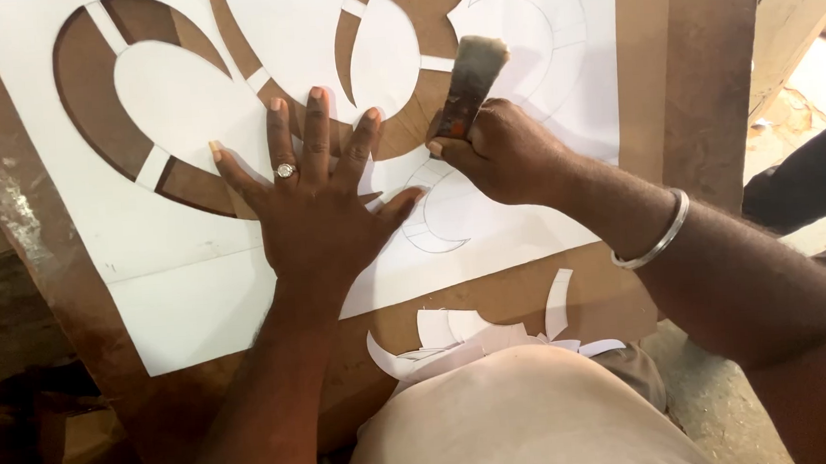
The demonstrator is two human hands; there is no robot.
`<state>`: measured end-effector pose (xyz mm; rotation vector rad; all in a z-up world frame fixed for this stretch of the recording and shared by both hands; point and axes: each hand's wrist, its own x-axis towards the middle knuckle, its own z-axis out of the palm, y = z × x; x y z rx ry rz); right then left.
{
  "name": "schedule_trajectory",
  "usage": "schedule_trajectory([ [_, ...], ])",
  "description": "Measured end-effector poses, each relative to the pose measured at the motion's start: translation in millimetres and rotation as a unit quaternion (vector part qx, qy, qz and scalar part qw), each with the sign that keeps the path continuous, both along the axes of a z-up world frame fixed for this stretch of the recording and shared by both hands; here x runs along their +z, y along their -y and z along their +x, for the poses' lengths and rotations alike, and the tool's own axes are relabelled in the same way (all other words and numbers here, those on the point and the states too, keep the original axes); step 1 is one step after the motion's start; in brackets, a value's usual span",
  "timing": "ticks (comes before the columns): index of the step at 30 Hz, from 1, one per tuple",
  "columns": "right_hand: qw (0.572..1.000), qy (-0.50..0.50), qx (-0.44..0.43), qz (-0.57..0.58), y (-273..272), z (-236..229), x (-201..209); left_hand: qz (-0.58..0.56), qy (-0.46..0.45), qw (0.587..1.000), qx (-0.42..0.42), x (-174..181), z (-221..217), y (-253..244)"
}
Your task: Cutting out a decorative paper stencil of the deity Ganesha using a craft knife.
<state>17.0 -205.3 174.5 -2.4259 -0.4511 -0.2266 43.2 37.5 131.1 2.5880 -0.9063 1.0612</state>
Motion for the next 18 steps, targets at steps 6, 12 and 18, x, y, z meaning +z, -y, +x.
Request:
schedule_trajectory([
  [6, 0.999, -0.042, -0.018, -0.025, 0.2, 0.2, 3.1, -0.005, 0.024, 1.000, 0.007, -4.9, 2.1, 1.2],
  [12, 0.998, -0.058, -0.010, -0.011, 1.8, -0.8, 3.8, -0.002, 0.004, 1.000, 0.021, -3.9, 1.7, 1.6],
  [18, 0.996, -0.077, -0.015, -0.051, 7.6, -3.6, -0.7, 0.009, -0.014, 0.999, 0.036, -1.2, 0.7, 2.8],
])
